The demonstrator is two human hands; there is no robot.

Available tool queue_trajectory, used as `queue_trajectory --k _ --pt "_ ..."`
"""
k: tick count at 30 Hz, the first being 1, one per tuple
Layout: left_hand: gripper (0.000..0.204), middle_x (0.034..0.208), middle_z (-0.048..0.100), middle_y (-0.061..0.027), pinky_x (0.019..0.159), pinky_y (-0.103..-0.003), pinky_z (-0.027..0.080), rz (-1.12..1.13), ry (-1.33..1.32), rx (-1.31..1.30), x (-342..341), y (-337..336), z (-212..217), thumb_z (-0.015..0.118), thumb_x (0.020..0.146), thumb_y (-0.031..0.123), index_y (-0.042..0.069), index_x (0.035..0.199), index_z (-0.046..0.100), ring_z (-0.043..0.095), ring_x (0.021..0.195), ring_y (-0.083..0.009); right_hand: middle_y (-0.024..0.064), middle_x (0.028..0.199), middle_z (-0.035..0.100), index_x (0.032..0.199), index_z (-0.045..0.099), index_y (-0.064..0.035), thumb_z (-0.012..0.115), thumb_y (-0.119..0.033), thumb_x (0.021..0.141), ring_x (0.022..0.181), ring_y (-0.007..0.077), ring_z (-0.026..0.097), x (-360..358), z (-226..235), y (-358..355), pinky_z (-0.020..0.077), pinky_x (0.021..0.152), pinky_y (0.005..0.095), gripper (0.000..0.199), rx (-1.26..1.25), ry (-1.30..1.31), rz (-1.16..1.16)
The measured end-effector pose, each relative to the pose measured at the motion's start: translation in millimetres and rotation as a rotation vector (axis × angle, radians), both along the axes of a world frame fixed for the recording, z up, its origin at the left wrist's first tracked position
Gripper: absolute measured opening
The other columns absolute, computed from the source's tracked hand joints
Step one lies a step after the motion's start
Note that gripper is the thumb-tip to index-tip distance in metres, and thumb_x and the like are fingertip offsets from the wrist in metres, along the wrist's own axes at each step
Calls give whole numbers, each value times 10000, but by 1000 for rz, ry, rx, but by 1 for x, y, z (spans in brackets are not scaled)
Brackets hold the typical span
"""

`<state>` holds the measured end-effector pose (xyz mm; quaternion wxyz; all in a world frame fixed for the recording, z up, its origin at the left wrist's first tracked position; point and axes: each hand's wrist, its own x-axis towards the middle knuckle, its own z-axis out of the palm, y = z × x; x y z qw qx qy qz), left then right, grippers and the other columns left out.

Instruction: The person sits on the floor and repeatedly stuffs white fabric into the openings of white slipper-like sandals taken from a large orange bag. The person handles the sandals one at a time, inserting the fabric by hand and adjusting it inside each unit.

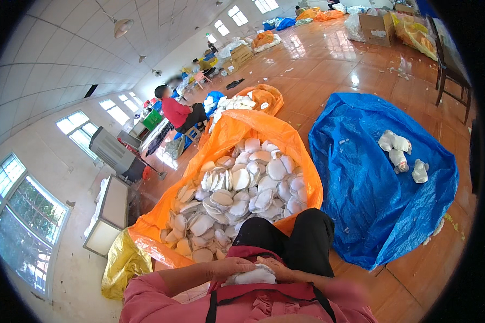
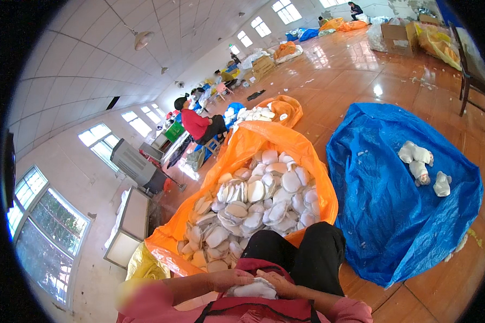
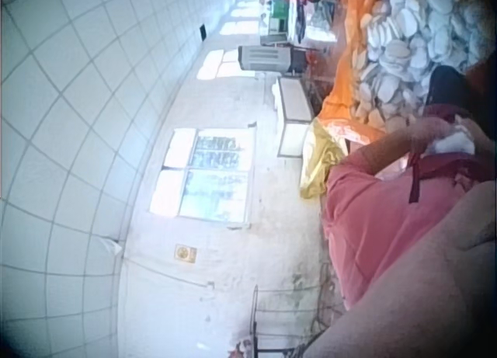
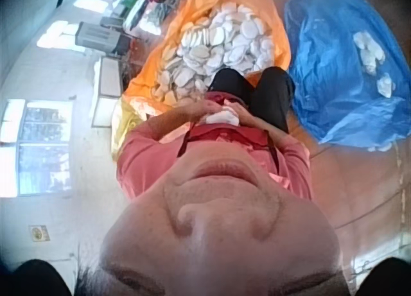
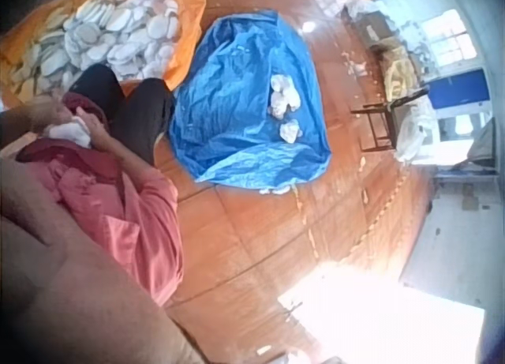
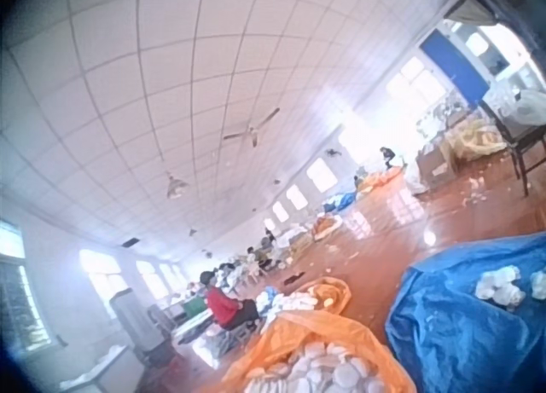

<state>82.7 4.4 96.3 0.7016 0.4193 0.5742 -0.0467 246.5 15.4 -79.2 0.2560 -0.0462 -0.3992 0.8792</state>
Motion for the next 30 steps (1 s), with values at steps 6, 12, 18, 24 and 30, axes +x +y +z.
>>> queue_trajectory --k 6,12,18,24,30 --pt "401 1034 620 20 694 -200 482 169 -113 -67 -27 -10 -9 613 948 354 45 1201 582 581 836 -50 -7 891 632 1083 653 -61 416 -445 1011 757 94 554 5 29 -1 434 686 240 457 351 -155 -90" --pt "588 1050 602 1 758 -212 489 182 -492 -192 -88 -18 -35 771 806 278 55 1268 482 590 899 -76 -6 1087 571 1327 497 -55 582 -375 890 912 93 534 -5 8 15 437 756 220 549 109 -19 347" --pt "583 1118 561 -26 934 -251 432 180 -654 -145 -91 -21 -43 795 742 126 55 1226 477 536 1051 -119 60 1289 569 1434 383 -7 880 -300 631 1149 141 542 -5 12 28 434 985 274 988 -159 -41 515" --pt "613 1149 566 -37 971 -262 403 289 -566 6 -96 -28 -63 798 751 151 38 1256 470 522 1093 -135 38 1153 624 1330 496 -31 771 -91 698 1039 126 581 -22 12 34 465 899 259 692 -18 -153 375" --pt "406 1047 603 -18 880 -250 439 287 -380 154 -88 -19 -70 730 852 217 41 1165 541 551 981 -103 19 997 652 1178 602 -62 637 33 761 892 122 606 -31 42 32 496 779 258 430 144 -484 134"
